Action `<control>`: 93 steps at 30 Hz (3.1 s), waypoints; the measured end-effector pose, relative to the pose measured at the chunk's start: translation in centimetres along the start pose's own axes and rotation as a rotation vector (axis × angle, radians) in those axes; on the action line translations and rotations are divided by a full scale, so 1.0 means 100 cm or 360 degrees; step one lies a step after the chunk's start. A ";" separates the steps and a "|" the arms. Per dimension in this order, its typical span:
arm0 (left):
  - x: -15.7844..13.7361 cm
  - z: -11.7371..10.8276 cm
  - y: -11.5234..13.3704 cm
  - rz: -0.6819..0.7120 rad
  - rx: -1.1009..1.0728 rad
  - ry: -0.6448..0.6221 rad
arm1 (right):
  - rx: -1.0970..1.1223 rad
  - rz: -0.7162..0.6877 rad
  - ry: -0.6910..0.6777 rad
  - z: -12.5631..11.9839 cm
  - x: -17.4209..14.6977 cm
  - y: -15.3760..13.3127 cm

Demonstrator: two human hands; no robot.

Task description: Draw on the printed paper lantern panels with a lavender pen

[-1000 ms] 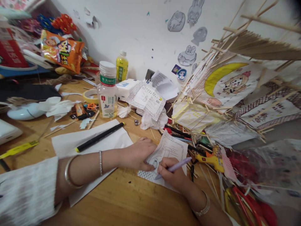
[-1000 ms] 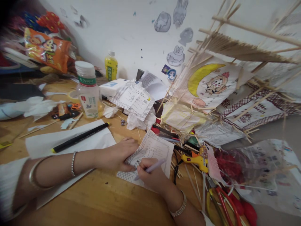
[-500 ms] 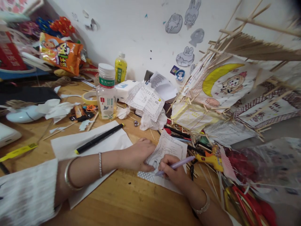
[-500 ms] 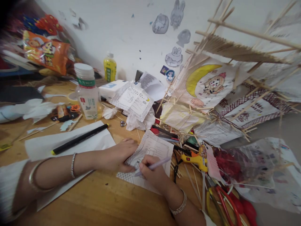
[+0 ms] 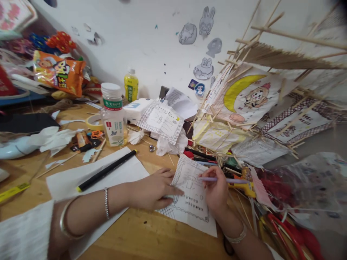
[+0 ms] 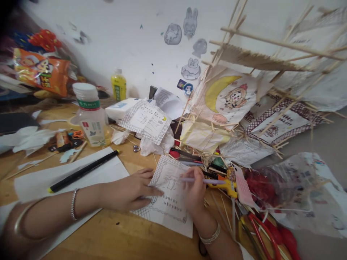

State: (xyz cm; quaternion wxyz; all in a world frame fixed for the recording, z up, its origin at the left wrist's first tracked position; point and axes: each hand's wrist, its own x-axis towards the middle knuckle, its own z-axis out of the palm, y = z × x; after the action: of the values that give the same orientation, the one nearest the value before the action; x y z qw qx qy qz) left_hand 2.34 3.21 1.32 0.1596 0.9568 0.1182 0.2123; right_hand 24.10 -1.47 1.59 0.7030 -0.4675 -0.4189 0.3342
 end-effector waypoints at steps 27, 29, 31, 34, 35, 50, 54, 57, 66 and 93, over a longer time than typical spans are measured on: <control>0.008 -0.010 0.003 -0.0249 -0.0307 -0.0167 | -0.0731 0.0065 -0.1140 -0.006 0.001 -0.001; 0.007 -0.009 0.002 -0.0293 -0.0363 -0.0118 | -0.0741 0.0011 -0.1118 -0.003 0.001 -0.005; 0.007 -0.008 0.001 -0.0325 -0.0394 -0.0085 | -0.0725 0.0005 -0.1099 0.000 0.001 -0.008; 0.009 -0.008 0.003 -0.0309 -0.0405 -0.0079 | -0.0699 0.0051 -0.1168 0.005 -0.003 -0.009; 0.009 -0.008 0.004 -0.0297 -0.0403 -0.0083 | -0.0697 0.0062 -0.1204 0.006 -0.005 -0.009; 0.011 -0.010 0.007 -0.0224 -0.0344 -0.0119 | -0.0870 -0.0104 -0.1265 0.007 -0.014 0.002; 0.010 -0.009 0.006 -0.0222 -0.0332 -0.0137 | -0.0912 -0.0083 -0.1270 0.007 -0.015 0.000; 0.010 -0.009 0.006 -0.0228 -0.0324 -0.0157 | -0.0925 -0.0109 -0.1266 0.007 -0.015 -0.001; 0.009 -0.008 0.004 -0.0179 -0.0325 -0.0120 | -0.0960 -0.0223 -0.1287 0.008 -0.014 0.001; 0.008 -0.006 0.003 -0.0144 -0.0301 -0.0096 | -0.0956 -0.0226 -0.1310 0.008 -0.014 -0.001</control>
State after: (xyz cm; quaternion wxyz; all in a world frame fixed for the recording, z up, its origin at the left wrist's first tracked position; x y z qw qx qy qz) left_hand 2.81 3.30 2.24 0.2621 0.9371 0.1358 0.1862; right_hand 22.83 -2.42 1.43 0.3356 -0.4489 -0.7692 0.3069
